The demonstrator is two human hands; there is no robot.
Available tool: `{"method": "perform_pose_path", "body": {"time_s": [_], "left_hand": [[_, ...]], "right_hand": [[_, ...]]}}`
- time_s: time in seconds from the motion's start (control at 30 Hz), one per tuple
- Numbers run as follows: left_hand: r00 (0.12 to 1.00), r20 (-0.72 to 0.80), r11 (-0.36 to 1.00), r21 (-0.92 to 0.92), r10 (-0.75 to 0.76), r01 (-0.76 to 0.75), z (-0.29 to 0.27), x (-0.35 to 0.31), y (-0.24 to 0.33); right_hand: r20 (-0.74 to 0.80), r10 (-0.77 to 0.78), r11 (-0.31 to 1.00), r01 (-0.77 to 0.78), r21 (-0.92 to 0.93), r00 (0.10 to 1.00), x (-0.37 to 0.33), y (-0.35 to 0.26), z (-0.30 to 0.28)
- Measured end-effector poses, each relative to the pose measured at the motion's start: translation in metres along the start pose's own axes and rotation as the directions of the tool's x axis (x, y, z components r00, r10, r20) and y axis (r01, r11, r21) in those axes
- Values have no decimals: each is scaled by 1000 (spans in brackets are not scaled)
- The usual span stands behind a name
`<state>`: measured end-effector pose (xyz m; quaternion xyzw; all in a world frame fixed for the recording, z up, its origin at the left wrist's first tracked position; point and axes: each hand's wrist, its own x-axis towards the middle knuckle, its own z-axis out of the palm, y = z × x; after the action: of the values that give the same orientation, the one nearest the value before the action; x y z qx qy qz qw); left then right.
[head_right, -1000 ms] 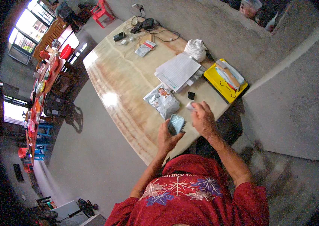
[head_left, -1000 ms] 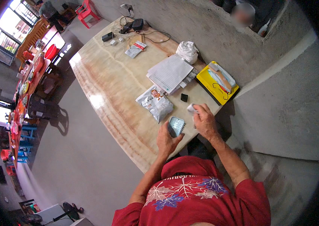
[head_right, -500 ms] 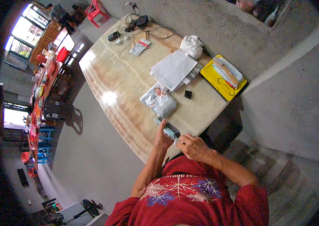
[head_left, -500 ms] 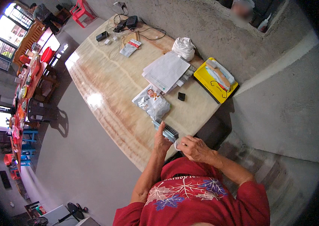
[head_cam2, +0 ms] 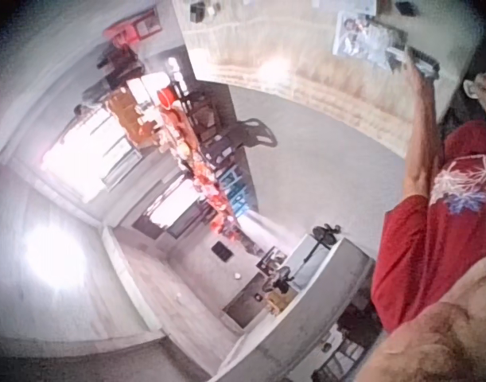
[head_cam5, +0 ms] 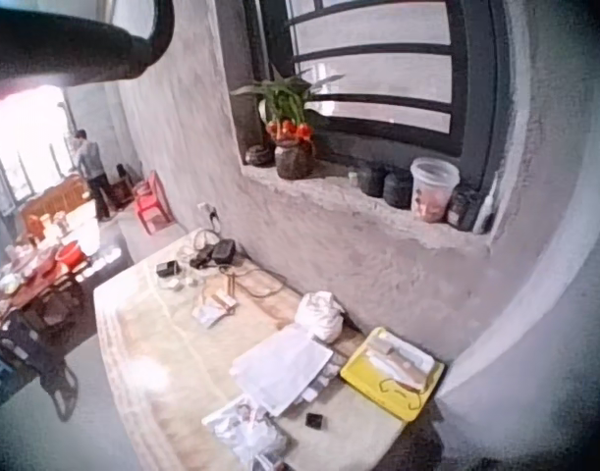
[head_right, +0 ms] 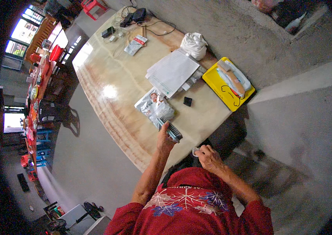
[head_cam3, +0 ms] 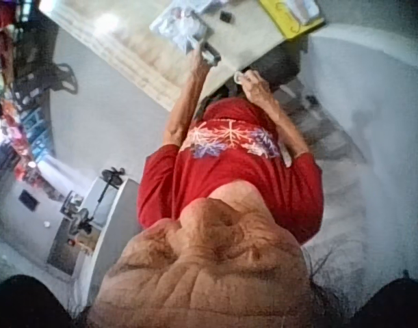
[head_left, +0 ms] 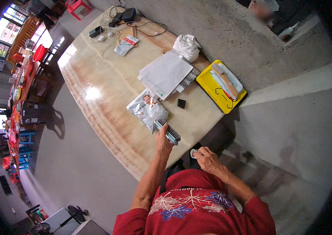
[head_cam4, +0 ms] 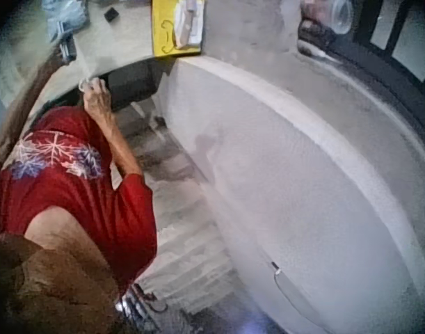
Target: The person wipes a light-colored countertop with a dark cloth, then moves to a wooden dining table to wipe it with a white cloth. They return to the countertop and wipe several small items including a snack bag, a phone, and a hairbrush before placing them back.
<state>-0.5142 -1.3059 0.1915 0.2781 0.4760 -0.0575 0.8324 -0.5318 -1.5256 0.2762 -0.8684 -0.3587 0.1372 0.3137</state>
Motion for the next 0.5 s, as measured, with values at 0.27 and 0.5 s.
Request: {"method": "perform_pose_path", "body": {"time_s": [0.27, 0.5], "left_hand": [[976, -209, 973, 204, -60, 104, 30, 55, -42], [867, -350, 764, 643, 355, -53, 33, 121, -83]], "right_hand": [[2, 126, 989, -126, 73, 992, 6, 52, -25], [59, 210, 973, -214, 82, 976, 12, 91, -50]]}}
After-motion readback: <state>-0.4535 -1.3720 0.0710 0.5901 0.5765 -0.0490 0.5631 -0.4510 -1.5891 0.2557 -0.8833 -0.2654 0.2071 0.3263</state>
